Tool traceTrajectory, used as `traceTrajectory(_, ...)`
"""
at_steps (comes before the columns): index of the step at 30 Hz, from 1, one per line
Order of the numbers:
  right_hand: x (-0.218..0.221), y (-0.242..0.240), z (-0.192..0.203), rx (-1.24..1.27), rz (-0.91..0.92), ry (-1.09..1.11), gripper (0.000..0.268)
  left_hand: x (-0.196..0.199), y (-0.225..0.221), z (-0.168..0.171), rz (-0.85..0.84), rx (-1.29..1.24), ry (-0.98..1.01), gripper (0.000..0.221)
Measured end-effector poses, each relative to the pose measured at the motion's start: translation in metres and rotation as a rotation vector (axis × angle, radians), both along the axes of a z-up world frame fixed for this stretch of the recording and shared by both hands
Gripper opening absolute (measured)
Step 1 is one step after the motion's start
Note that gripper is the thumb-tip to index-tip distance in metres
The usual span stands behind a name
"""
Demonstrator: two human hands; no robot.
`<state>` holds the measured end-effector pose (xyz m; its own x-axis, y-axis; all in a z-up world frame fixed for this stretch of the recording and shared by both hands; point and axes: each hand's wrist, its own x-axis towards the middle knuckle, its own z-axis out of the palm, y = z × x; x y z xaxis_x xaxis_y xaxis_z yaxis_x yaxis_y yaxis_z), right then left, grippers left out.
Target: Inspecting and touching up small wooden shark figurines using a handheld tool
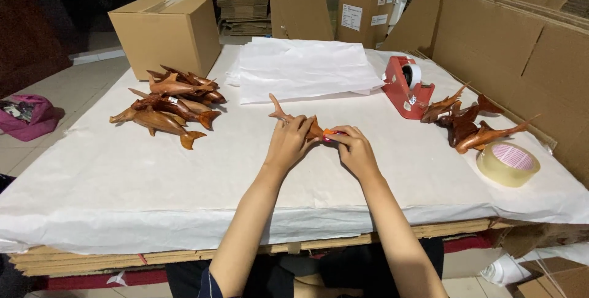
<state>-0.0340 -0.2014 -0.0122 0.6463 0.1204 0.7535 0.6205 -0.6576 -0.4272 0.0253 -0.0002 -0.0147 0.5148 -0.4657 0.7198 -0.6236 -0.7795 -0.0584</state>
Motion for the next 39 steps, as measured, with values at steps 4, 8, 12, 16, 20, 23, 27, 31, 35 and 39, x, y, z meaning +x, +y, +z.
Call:
traceTrajectory(4,0.015,-0.008,-0.012,0.051,-0.03,0.047,0.039,-0.004,-0.001,0.004,0.041,-0.017,0.009,0.056)
traceTrajectory(8,0.024,-0.021,-0.02,0.235,-0.134,0.029,0.037,-0.012,0.002,0.012,0.092,-0.109,0.001,0.055)
traceTrajectory(12,0.021,-0.015,-0.012,0.383,-0.001,-0.042,0.032,-0.06,0.01,0.05,0.1,-0.199,-0.07,0.053)
traceTrajectory(16,0.005,-0.003,-0.001,0.306,0.074,-0.085,0.033,-0.005,0.003,0.004,0.04,-0.223,-0.107,0.049)
traceTrajectory(20,0.002,-0.002,0.002,0.317,0.085,-0.127,0.032,-0.007,0.002,0.006,0.02,-0.292,-0.164,0.044)
traceTrajectory(23,0.002,-0.003,0.0,0.331,0.086,-0.153,0.031,-0.001,0.003,0.002,0.027,-0.337,-0.194,0.047)
traceTrajectory(27,0.003,-0.003,-0.005,0.337,0.09,-0.161,0.029,0.003,0.003,0.0,0.055,-0.439,-0.204,0.049)
traceTrajectory(31,-0.001,0.002,-0.001,0.309,0.14,-0.135,0.028,0.01,0.013,-0.005,0.1,-0.426,-0.226,0.048)
traceTrajectory(35,-0.009,0.011,0.008,0.271,0.124,-0.209,0.029,0.007,0.017,-0.003,0.135,-0.467,-0.21,0.049)
traceTrajectory(39,-0.014,0.006,0.012,0.233,-0.055,-0.36,0.029,-0.015,0.006,0.011,0.056,-0.408,-0.285,0.051)
